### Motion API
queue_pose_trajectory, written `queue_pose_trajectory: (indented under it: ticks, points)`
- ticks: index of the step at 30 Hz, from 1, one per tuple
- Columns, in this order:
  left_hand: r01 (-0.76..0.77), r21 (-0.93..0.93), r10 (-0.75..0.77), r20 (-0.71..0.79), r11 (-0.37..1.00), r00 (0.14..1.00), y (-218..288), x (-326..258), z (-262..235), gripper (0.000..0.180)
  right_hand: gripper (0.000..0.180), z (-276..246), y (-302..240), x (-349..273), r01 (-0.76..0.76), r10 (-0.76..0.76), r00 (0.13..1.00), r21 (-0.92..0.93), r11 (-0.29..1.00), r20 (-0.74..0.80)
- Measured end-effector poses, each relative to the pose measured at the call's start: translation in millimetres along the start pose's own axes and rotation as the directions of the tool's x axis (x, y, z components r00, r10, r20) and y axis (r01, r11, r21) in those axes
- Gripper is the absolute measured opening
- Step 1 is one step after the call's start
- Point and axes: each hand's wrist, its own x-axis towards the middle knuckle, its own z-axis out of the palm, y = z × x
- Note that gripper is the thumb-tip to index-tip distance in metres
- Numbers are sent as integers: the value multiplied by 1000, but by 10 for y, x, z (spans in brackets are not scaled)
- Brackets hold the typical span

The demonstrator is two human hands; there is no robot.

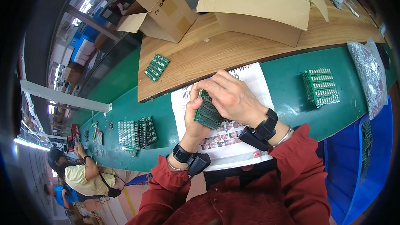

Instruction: The person picks up green circuit boards and inserts small black components into them by hand. They handle the boards one at a time, placing them on a green workbench and occasionally stacking them. The task involves repetitive manual insertion of parts into the circuit boards.

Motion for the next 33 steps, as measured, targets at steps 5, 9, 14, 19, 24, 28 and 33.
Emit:
queue_pose_trajectory:
  ticks: [5, 9, 14, 19, 24, 28, 33]
  points:
    - [45, -198, -60, -68, 979, 996, 70, 3, 19, 44, 44, -60, -13, 8, 20, -22, 998, -35, 999, -52]
    - [48, -190, -63, -70, 981, 996, 48, 7, -20, 43, 47, -33, -13, -19, -63, 63, 997, 7, 998, -55]
    - [27, -145, -37, -66, 989, 997, 26, 17, -47, 45, 53, 69, 22, -63, -88, 88, 996, -21, 996, 2]
    - [45, -50, -48, -64, 998, 997, 59, -13, -15, 48, 54, 65, 1, -56, -73, 74, 997, -58, 996, 12]
    - [-31, 70, 33, -35, 997, 999, 20, 14, -70, 48, 52, 32, -33, -36, -16, 22, 998, -92, 996, 62]
    - [24, -88, -31, -73, 996, 997, 74, 16, -41, 47, 53, -47, -19, -59, -6, 9, 999, -44, 999, 52]
    - [52, -187, -64, -57, 981, 996, 44, 58, -32, 47, 56, -44, 45, -83, -161, 160, 985, 8, 987, 58]
